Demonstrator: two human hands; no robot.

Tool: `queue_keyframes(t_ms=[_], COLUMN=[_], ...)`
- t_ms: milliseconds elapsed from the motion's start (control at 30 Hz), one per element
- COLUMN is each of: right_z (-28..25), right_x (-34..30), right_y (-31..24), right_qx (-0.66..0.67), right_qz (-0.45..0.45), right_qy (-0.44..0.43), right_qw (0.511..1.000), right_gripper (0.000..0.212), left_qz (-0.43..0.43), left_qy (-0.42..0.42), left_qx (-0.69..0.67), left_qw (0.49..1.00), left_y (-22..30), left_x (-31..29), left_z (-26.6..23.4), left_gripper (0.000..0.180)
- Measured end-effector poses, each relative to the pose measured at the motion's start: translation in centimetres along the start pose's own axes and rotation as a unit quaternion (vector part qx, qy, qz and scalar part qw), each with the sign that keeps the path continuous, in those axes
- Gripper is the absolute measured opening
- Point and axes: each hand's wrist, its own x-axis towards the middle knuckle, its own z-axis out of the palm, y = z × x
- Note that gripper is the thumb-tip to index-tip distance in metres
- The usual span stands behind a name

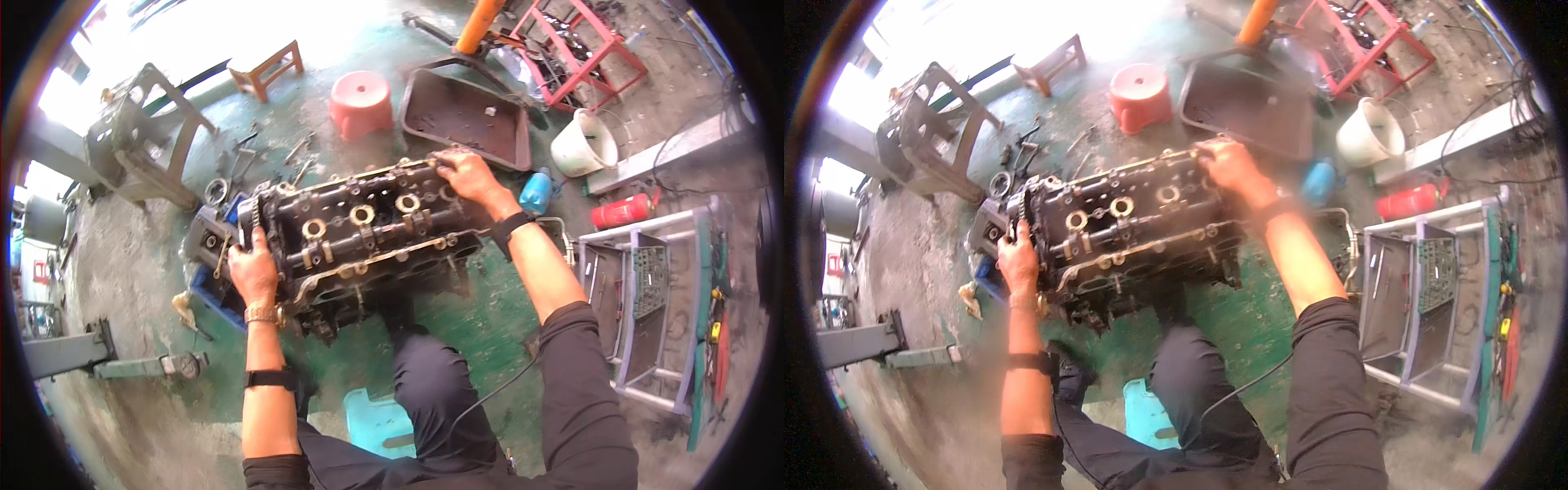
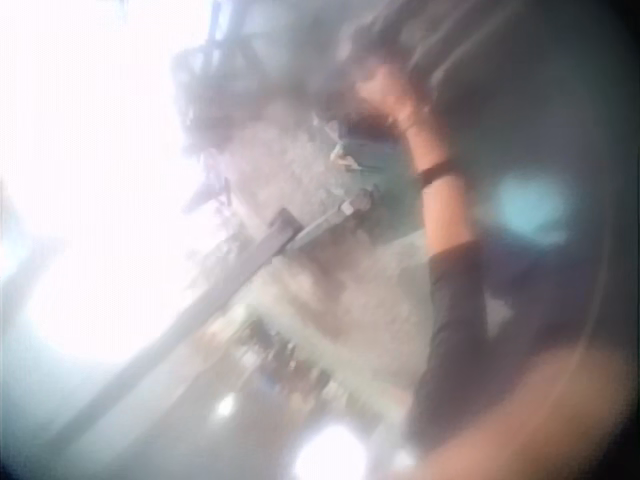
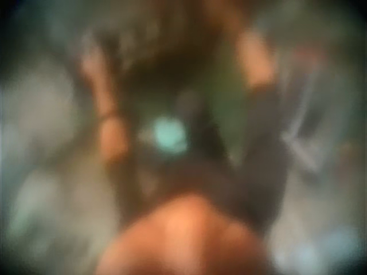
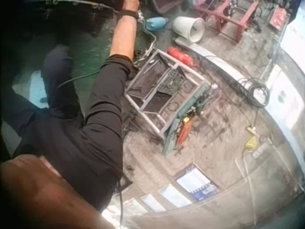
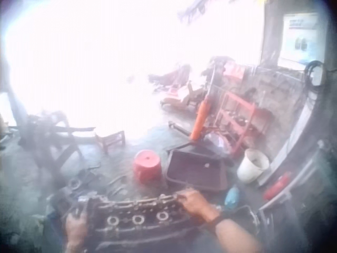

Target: The person removes small metal parts from a blue bin and places them into corresponding holes on an engine block. The person then uses both hands to rotate the camshaft and timing chain to align components.

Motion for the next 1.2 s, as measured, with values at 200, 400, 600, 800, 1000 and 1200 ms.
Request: queue_keyframes(t_ms=[200,400,600,800,1000,1200], right_z=[1.3,2.3,2.9,2.0,2.1,3.1], right_x=[0.1,0.4,0.4,0.3,0.4,1.1], right_y=[1.0,3.5,3.8,2.6,3.1,5.7], right_qx=[0.069,0.039,-0.042,0.037,0.032,0.044], right_qz=[0.083,0.04,0.033,0.041,0.036,0.051], right_qy=[-0.013,-0.019,-0.006,0.009,-0.018,-0.022], right_qw=[0.994,0.998,0.999,0.998,0.999,0.997], right_gripper=[0.036,0.035,0.035,0.035,0.037,0.035], left_qz=[0.016,-0.004,-0.026,-0.001,-0.009,-0.011], left_qy=[0.042,0.021,0.009,0.043,-0.024,0.025], left_qx=[0.056,0.016,0.017,0.042,0.074,0.025], left_qw=[0.997,1.0,0.999,0.998,0.997,0.999], left_y=[-0.2,0.0,0.7,0.1,-1.3,0.3], left_x=[-0.1,-0.3,-0.4,-0.4,0.2,-4.6], left_z=[0.3,0.1,-0.2,0.3,0.9,-1.0], left_gripper=[0.062,0.064,0.066,0.069,0.069,0.075])
